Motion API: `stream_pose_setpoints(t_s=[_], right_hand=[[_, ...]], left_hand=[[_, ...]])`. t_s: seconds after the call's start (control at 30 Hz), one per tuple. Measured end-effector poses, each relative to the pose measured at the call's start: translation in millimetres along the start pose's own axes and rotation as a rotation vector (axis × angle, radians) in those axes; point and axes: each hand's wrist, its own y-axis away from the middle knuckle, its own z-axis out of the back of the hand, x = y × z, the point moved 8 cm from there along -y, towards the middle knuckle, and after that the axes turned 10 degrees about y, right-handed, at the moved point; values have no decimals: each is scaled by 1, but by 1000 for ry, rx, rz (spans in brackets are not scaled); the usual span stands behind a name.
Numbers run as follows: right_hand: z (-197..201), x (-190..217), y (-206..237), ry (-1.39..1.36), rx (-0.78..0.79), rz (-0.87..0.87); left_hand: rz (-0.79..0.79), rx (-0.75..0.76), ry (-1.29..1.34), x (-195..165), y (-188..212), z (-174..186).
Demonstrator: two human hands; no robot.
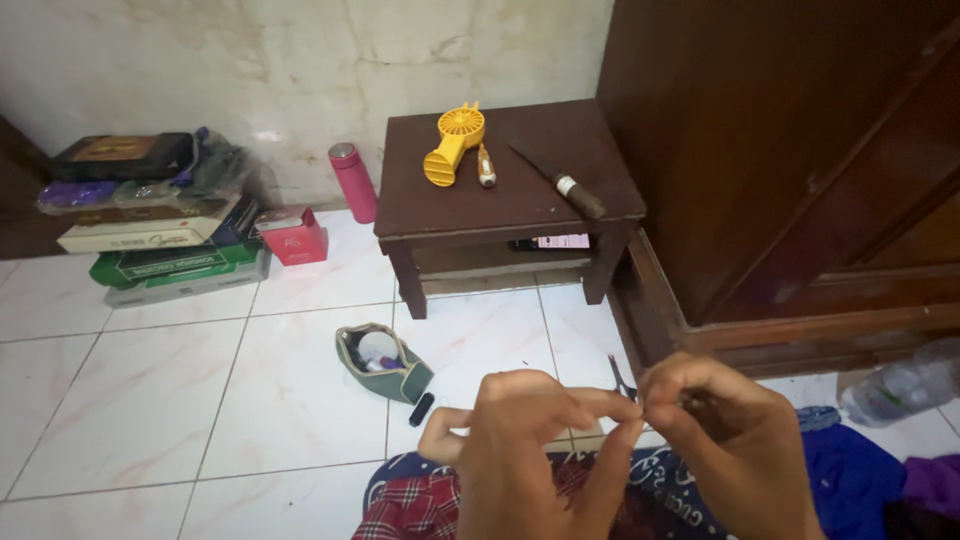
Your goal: The person sits on the floor with a red plaid shirt on their lap. They take thread from a spool, thread a needle by hand, then push the needle through the shirt near a button and pull the thread through repeatedly to sew the button onto the fabric.
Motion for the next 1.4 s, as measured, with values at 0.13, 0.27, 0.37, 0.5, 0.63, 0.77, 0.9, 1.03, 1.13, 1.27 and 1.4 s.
stream_pose_setpoints(t_s=[0.13, 0.27, 0.37, 0.5, 0.63, 0.77, 0.9, 1.03, 1.13, 1.27, 1.4], right_hand=[[-4, 23, -1, 116, -20, 135], [-7, 47, 2, 243, -89, 232], [-5, 57, 1, 428, -131, 218], [-7, 56, -5, 365, 62, 187], [-17, 27, -6, -44, 355, -93], [-26, 13, 1, -290, 460, -280], [-36, 11, 0, -418, 525, -272], [-32, 0, 5, -421, 450, -257], [-21, -4, 7, -337, 373, -225], [-12, 5, 2, -96, 243, -175], [-10, 15, 0, -66, 139, -217]], left_hand=[[6, 0, -66, -2, 1, 4], [0, -39, -171, -6, 1, 2], [62, -37, -155, -5, 0, -4], [81, -12, -171, -2, -3, -11], [27, -44, -125, -8, 2, -11], [-22, -75, -17, -10, 3, -8], [-11, -79, -55, -11, 3, -5], [51, -19, -214, -6, 4, -3], [70, 25, -274, -3, 3, -4], [96, 11, -228, -3, 2, -4], [183, 31, -19, 3, 2, -6]])
